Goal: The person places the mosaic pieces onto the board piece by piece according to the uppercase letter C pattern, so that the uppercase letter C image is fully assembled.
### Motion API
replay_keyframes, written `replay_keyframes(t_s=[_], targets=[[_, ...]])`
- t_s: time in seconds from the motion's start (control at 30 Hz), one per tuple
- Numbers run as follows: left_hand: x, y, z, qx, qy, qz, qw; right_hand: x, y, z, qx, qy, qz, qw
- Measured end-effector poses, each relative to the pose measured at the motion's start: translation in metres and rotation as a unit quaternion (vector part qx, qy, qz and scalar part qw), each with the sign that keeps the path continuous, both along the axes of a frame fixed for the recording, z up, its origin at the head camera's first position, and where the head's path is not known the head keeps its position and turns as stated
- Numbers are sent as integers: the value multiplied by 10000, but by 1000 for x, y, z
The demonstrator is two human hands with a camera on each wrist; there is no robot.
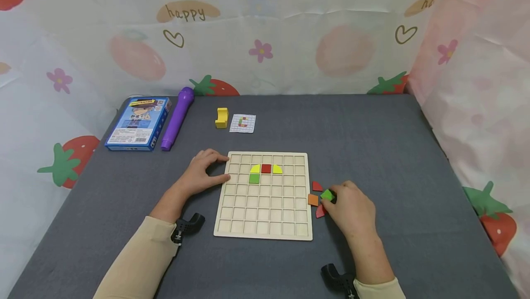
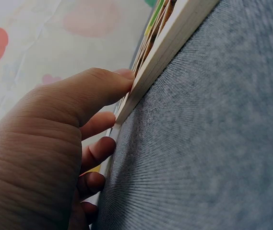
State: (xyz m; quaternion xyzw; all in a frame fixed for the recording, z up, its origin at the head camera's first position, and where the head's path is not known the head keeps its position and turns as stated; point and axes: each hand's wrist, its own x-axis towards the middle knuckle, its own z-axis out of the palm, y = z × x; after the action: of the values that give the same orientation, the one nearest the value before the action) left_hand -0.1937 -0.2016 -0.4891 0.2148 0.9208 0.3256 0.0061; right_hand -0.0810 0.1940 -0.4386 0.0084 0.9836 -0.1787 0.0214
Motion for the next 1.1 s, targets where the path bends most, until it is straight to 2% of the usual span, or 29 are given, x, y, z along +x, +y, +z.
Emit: replay_keyframes(t_s=[0.2,0.37,0.5,0.63,0.77,0.9,1.1], targets=[[0,1,1,3,18,-29,10000,1,2,3,-9,-56,-10,10000],[0,1,2,28,27,-2,10000,-2,4,7,-222,166,-76,9996],[0,1,2,27,40,-5,10000,-5,2,18,-726,369,-272,9963],[1,1,2,34,29,-26,10000,-7,-4,33,-1464,270,-231,9886],[1,1,2,37,-6,-9,10000,-12,-13,46,-2039,21,-42,9790],[1,0,2,23,-17,12,10000,-18,-24,54,-2420,-16,325,9697],[1,0,1,-10,-28,33,10000,-23,-46,64,-2659,103,818,9605]])
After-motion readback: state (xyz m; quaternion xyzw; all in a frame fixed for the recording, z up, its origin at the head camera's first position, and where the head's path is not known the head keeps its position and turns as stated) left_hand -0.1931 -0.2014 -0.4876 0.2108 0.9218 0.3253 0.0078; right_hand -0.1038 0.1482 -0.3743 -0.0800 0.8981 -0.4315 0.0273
